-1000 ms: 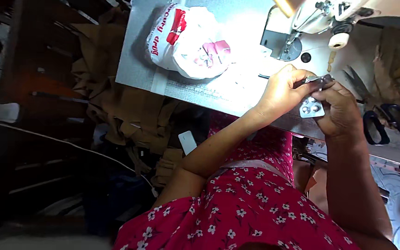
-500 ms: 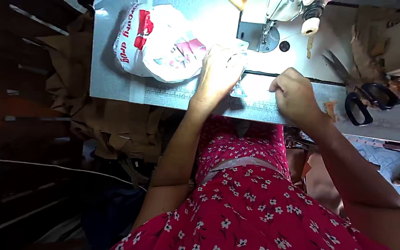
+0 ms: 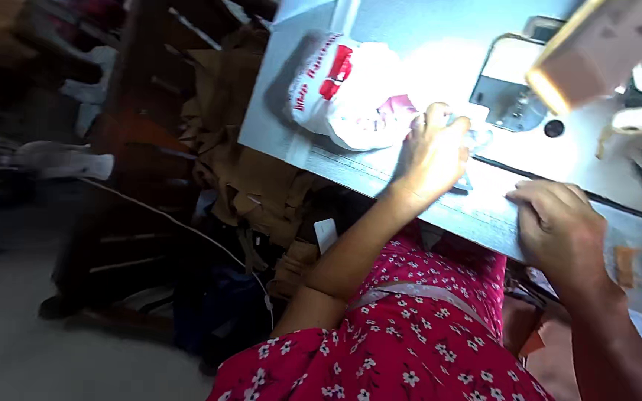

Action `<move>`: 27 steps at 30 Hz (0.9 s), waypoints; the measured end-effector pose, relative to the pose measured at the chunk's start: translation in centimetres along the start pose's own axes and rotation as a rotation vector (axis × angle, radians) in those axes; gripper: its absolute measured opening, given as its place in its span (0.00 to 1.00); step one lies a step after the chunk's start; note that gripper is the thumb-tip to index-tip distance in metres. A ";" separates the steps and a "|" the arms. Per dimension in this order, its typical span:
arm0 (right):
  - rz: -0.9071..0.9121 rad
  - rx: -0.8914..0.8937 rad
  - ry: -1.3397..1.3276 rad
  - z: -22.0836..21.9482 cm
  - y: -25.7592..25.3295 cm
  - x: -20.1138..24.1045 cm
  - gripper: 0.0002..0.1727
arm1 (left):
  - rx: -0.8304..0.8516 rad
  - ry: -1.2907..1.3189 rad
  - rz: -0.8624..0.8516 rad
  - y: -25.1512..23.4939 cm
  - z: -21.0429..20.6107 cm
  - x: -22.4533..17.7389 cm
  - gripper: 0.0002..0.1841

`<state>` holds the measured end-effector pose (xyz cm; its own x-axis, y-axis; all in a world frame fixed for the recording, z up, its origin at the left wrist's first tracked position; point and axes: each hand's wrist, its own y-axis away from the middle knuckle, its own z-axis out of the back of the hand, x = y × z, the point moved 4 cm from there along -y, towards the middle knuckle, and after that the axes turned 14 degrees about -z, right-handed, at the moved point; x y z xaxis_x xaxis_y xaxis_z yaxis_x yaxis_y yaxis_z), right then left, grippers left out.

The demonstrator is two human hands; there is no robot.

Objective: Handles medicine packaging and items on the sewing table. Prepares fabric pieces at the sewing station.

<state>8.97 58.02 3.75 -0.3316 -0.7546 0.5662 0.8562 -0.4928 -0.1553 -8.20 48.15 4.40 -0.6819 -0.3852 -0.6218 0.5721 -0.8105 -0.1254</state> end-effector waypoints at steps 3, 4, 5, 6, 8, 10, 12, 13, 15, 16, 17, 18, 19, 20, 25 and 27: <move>-0.027 -0.033 0.035 -0.3 0.4 -0.2 0.14 | -0.084 0.005 0.012 0.5 0.2 -0.1 0.22; -0.037 -0.051 0.047 -0.4 0.5 0.1 0.14 | -0.107 0.014 0.014 0.6 0.2 -0.2 0.24; -0.043 -0.088 0.051 -0.3 0.6 0.5 0.14 | -0.113 0.035 0.013 0.6 0.3 -0.1 0.27; -0.039 -0.139 0.038 -0.4 0.6 1.2 0.14 | -0.120 0.080 0.008 0.5 0.2 0.0 0.29; -0.026 -0.253 -0.051 -0.6 0.7 2.6 0.12 | -0.183 0.221 -0.060 0.9 0.6 -0.1 0.30; -0.057 -0.298 -0.233 -1.4 0.7 3.7 0.17 | -0.237 0.390 -0.171 1.9 1.9 -1.0 0.31; -0.118 -0.229 -0.477 -2.2 0.5 4.8 0.30 | -0.275 0.533 -0.224 3.3 3.0 -1.8 0.29; -0.164 -0.174 -0.607 -2.6 0.4 5.3 0.35 | -0.318 0.589 -0.248 4.1 3.4 -2.0 0.27; -0.317 -0.018 -0.883 -3.5 1.0 5.9 0.35 | -0.398 0.686 -0.283 5.6 3.5 -2.4 0.23; -0.402 0.068 -1.029 -3.9 1.3 6.1 0.32 | -0.420 0.721 -0.291 6.2 3.5 -2.5 0.20; -0.476 0.132 -1.162 -4.4 1.6 6.2 0.26 | -0.429 0.732 -0.307 6.6 3.5 -2.5 0.18; -0.531 0.145 -1.238 -4.8 1.8 6.4 0.17 | -0.447 0.704 -0.337 7.0 3.6 -2.3 0.17; -0.548 0.146 -1.248 -4.9 1.8 6.6 0.13 | -0.482 0.615 -0.382 7.3 4.0 -1.8 0.17; -0.532 0.141 -1.211 -4.8 1.4 6.8 0.12 | -0.529 0.466 -0.435 7.7 4.7 -1.0 0.18; -0.350 0.118 -0.933 -2.9 -1.7 8.4 0.15 | -0.495 -0.236 -0.510 8.0 10.2 3.3 0.18; -0.301 0.072 -0.803 -2.9 -2.6 8.7 0.13 | -0.401 -0.224 -0.461 7.8 10.5 4.4 0.22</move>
<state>2.71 51.51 6.77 -0.1916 -0.0474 0.9803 0.8088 -0.5735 0.1303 -11.53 35.53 8.76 -0.9519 -0.1551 -0.2642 0.2941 -0.7035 -0.6469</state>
